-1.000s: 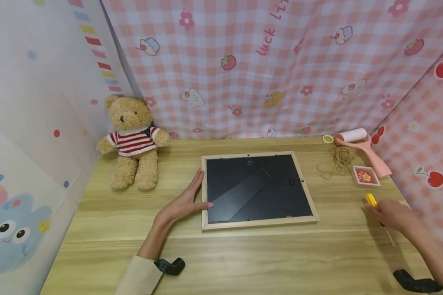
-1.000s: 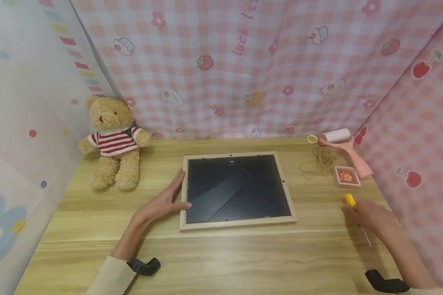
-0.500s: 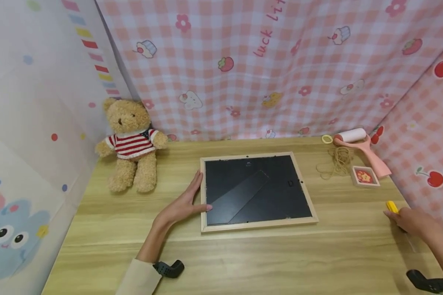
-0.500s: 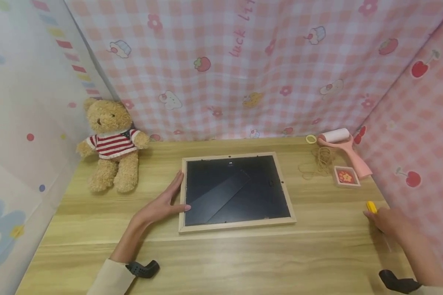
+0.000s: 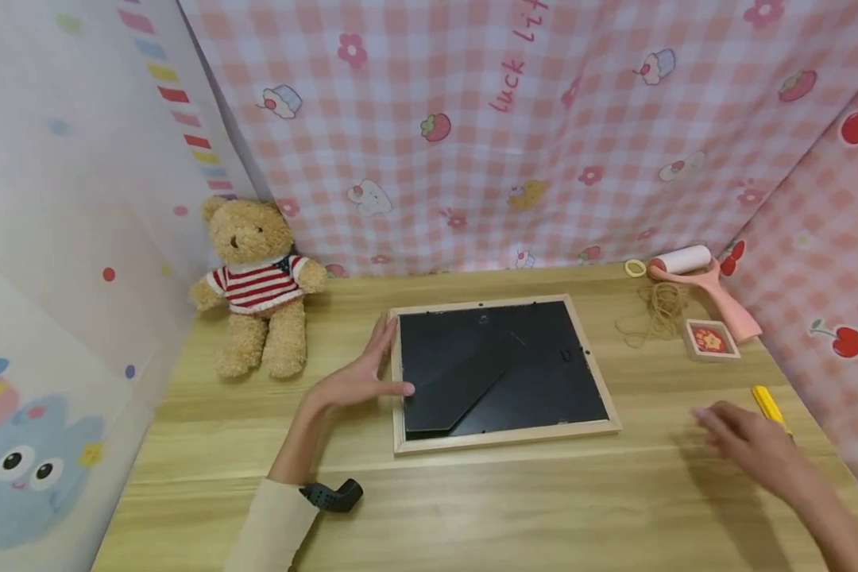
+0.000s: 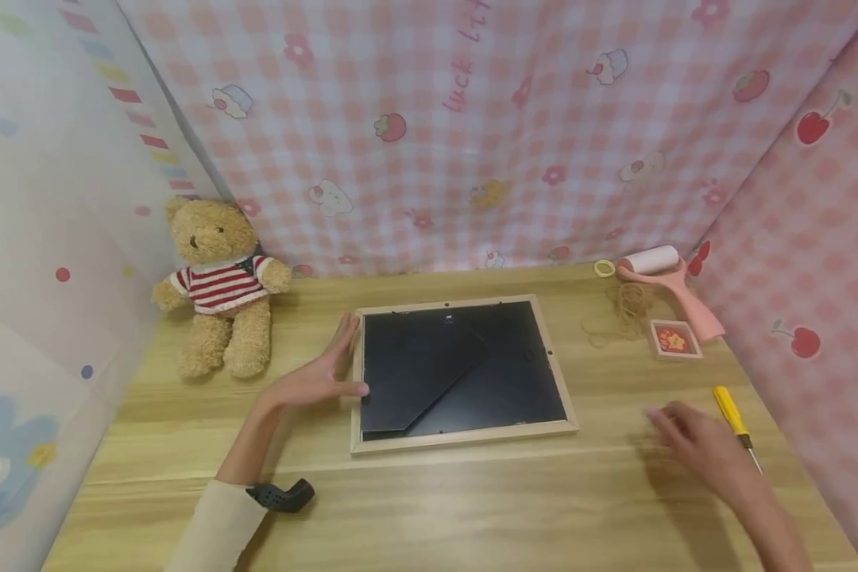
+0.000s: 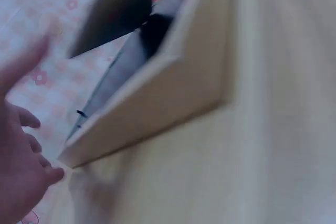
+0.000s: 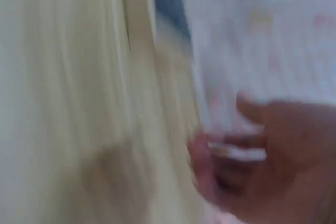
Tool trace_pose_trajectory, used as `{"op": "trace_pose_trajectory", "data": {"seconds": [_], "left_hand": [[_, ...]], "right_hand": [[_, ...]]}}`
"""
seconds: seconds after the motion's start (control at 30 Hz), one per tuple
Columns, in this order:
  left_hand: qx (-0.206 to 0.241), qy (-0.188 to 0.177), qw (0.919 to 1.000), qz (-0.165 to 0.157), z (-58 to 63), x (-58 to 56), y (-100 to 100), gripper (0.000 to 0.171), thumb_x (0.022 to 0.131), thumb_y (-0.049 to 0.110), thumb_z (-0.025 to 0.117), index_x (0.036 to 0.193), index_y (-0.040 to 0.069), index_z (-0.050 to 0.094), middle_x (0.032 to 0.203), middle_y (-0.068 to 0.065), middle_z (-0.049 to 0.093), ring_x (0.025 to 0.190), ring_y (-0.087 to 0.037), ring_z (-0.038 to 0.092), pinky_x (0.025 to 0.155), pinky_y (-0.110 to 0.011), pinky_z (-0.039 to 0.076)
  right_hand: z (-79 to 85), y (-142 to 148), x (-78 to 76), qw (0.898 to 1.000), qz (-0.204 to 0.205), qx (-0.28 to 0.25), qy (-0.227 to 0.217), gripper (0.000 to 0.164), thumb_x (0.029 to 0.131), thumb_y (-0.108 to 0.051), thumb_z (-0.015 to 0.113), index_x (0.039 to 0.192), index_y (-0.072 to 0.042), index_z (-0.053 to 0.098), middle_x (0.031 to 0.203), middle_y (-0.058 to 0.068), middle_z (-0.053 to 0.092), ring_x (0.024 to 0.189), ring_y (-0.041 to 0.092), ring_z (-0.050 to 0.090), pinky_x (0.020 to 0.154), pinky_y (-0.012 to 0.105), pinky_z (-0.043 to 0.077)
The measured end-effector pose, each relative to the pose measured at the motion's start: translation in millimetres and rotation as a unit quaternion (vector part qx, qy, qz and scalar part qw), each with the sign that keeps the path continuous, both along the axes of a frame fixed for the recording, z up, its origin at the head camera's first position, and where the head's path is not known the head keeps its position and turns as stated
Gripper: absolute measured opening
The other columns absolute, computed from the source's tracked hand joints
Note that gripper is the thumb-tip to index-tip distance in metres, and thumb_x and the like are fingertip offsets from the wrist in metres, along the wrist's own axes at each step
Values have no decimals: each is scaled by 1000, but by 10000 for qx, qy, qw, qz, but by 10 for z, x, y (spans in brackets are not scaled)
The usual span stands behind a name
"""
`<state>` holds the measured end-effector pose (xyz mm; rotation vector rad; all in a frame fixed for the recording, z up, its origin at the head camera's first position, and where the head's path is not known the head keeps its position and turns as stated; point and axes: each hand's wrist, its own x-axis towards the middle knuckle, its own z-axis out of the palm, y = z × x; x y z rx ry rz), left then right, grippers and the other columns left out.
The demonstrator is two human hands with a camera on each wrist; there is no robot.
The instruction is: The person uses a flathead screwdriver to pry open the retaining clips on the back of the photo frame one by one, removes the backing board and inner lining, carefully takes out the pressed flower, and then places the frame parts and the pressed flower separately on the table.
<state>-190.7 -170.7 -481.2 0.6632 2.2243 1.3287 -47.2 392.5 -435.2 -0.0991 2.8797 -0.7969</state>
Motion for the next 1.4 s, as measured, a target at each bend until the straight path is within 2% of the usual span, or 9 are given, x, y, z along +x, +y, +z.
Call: {"op": "trace_pose_trajectory", "data": {"seconds": [0.07, 0.17, 0.23, 0.33, 0.43, 0.73, 1.1, 1.27, 1.4], "left_hand": [[84, 199, 9997, 138, -28, -190, 7, 132, 94, 74, 74, 177, 17, -12, 180, -13, -31, 168, -39, -23, 132, -75, 4], [379, 294, 9979, 433, -237, -518, 25, 118, 100, 70, 68, 178, 20, -5, 184, -6, -24, 170, -32, -18, 135, -70, 3], [559, 420, 9958, 585, -484, -741, 57, 107, 105, 67, 63, 179, 21, 1, 186, -2, -12, 172, -28, -8, 137, -65, 7], [662, 687, 9929, 707, -752, -960, 154, 93, 109, 65, 55, 178, 20, 12, 186, -3, 7, 172, -28, 13, 137, -59, 19], [596, 1069, 9881, 929, -834, -998, 249, 81, 112, 64, 48, 176, 17, 29, 180, -11, 32, 164, -35, 35, 131, -57, 35], [153, 1343, 9848, 1093, -328, -491, 142, 60, 118, 47, 45, 153, 1, 63, 155, -26, 61, 148, -46, 54, 122, -60, 46], [-687, 2034, 9736, 774, -790, -273, -257, 51, 119, 48, 42, 122, 12, 79, 98, -2, 68, 90, -19, 64, 81, -41, 56], [-982, 1811, 9760, 704, -745, 12, -170, 57, 119, 47, 42, 145, 5, 70, 122, -12, 76, 114, -30, 73, 101, -52, 60], [-1033, 1625, 9780, 800, -624, 243, -48, 63, 119, 46, 44, 161, 0, 53, 158, -22, 61, 147, -41, 58, 122, -59, 47]], "right_hand": [[-117, -449, 91, 9866, 571, -1498, -300, 36, 119, -16, 44, 114, 8, 71, 84, 8, 73, 69, 11, 65, 59, 33, 59], [-347, -1098, 213, 9296, 1254, -3275, -1132, 32, 118, -8, 44, 130, 13, 65, 96, 15, 75, 76, 13, 72, 63, 32, 63], [-481, -1472, 255, 8945, 1340, -3967, -1568, 36, 119, -10, 45, 139, 17, 57, 103, 20, 74, 79, 14, 73, 66, 31, 64], [-590, -1848, 256, 8738, 952, -4425, -1781, 45, 119, -15, 47, 146, 21, 47, 106, 23, 73, 79, 12, 73, 68, 27, 64], [-613, -2000, 212, 8776, 489, -4493, -1599, 45, 119, -17, 49, 141, 23, 48, 100, 24, 73, 75, 11, 73, 65, 27, 64], [-598, -1905, 118, 8987, 234, -4128, -1466, 36, 118, -16, 50, 116, 18, 60, 90, 17, 73, 67, 11, 71, 58, 28, 63], [-568, -1632, -79, 9318, 340, -3501, -895, 28, 115, -8, 55, 100, 14, 64, 77, 15, 74, 55, 10, 67, 48, 29, 59], [-569, -1554, -165, 9422, 162, -3268, -718, 26, 114, -6, 56, 97, 11, 65, 75, 14, 73, 54, 11, 66, 47, 29, 58], [-557, -1511, -225, 9502, 45, -3055, -610, 25, 114, -6, 56, 95, 8, 65, 74, 12, 72, 53, 12, 65, 47, 28, 56]]}}
